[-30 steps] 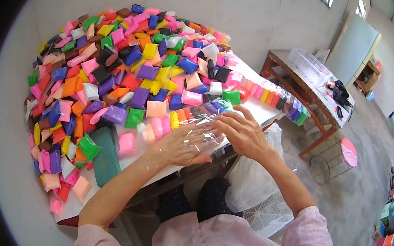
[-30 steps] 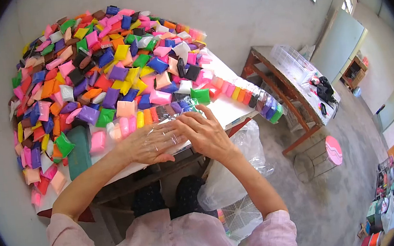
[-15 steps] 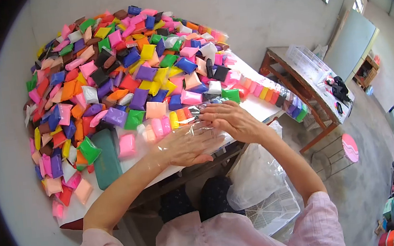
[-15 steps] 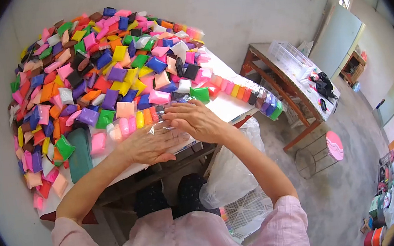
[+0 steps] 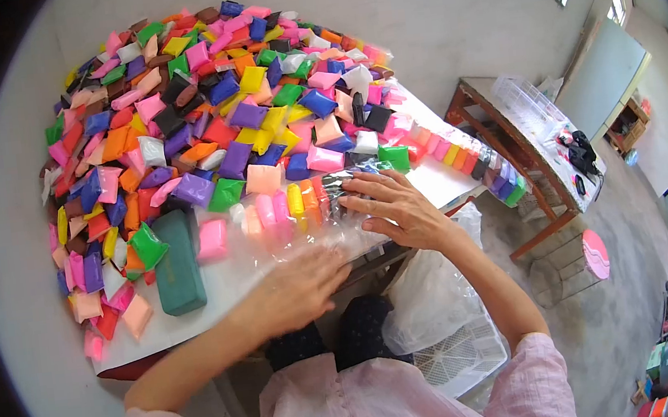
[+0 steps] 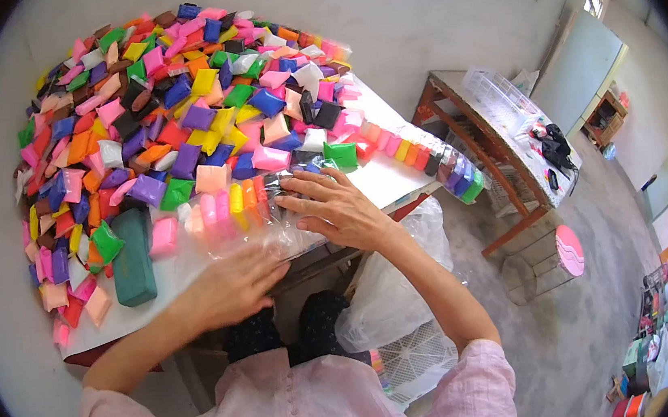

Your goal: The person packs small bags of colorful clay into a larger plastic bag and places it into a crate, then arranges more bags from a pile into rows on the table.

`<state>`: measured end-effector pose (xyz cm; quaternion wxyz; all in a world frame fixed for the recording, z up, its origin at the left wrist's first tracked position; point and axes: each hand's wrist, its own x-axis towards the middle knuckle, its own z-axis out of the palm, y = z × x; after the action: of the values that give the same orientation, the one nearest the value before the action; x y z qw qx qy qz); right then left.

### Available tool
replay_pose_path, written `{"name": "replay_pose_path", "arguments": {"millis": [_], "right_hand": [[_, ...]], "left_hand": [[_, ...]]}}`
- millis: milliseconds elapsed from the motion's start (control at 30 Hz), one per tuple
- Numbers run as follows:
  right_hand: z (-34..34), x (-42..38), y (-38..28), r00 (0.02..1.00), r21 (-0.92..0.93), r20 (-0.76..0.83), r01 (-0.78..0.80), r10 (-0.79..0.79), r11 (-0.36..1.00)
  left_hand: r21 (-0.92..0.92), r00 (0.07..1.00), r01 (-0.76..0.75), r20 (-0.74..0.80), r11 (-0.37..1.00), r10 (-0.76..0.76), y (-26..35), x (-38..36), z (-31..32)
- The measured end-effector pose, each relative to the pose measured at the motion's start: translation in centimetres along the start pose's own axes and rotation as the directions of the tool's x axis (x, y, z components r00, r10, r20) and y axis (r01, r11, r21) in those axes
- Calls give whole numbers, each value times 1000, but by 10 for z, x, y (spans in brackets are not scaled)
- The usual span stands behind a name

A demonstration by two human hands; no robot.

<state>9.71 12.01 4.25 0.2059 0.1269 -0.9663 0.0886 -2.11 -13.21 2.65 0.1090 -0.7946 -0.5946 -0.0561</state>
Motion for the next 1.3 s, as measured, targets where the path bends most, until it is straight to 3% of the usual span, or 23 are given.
{"name": "replay_pose_path", "arguments": {"millis": [67,100,167,200,233,300,367,467,567,667,767,867,1067,1167,1300], "right_hand": [[2,-2,2,1000,-5,-11,7,-7,1000],[3,-2,3,1000,-4,-20,12,-13,1000],[3,-3,3,1000,4,-17,13,-13,1000],[2,-4,2,1000,10,-8,8,-8,1000],[1,-4,1,1000,16,2,5,-5,1000],[4,-6,1,1000,-2,-8,7,-7,1000],[5,-8,3,999,-49,-28,20,-21,999],[6,-13,2,999,-90,-29,36,-39,995],[10,-17,10,996,88,-93,7,1,996],[11,-21,20,971,151,-220,-56,89,987],[4,-27,30,974,-16,-219,-64,59,998],[8,-36,35,957,163,-218,-159,193,974],[5,-38,40,935,305,-167,-254,314,918],[1,-34,43,928,377,-109,-292,355,879],[-1,-30,45,933,411,-47,-308,358,858]], "left_hand": [[291,994,-71,106,954,42,41,-16,-30],[-14,981,-19,191,1000,21,58,-21,-45],[-372,913,215,404,903,-51,68,-15,-100],[-373,984,179,78,911,-161,52,-20,-89],[-358,933,148,-259,922,-250,31,-23,-71],[-142,816,399,-396,906,-421,-16,0,-62],[39,879,417,-272,908,-392,-51,-6,-32],[-40,865,489,-102,871,-491,-57,-14,-17],[-36,868,476,-141,879,-476,-59,-17,-10],[-122,843,505,-145,854,-519,-60,-18,-10],[-239,821,504,-164,830,-547,-62,-21,-9],[-302,812,451,-250,840,-527,-71,-29,3],[-667,594,516,-173,538,-785,-51,-25,-2],[-654,544,546,-198,523,-815,-43,-24,-2],[-435,555,653,-281,620,-783,-40,-28,0]]}}
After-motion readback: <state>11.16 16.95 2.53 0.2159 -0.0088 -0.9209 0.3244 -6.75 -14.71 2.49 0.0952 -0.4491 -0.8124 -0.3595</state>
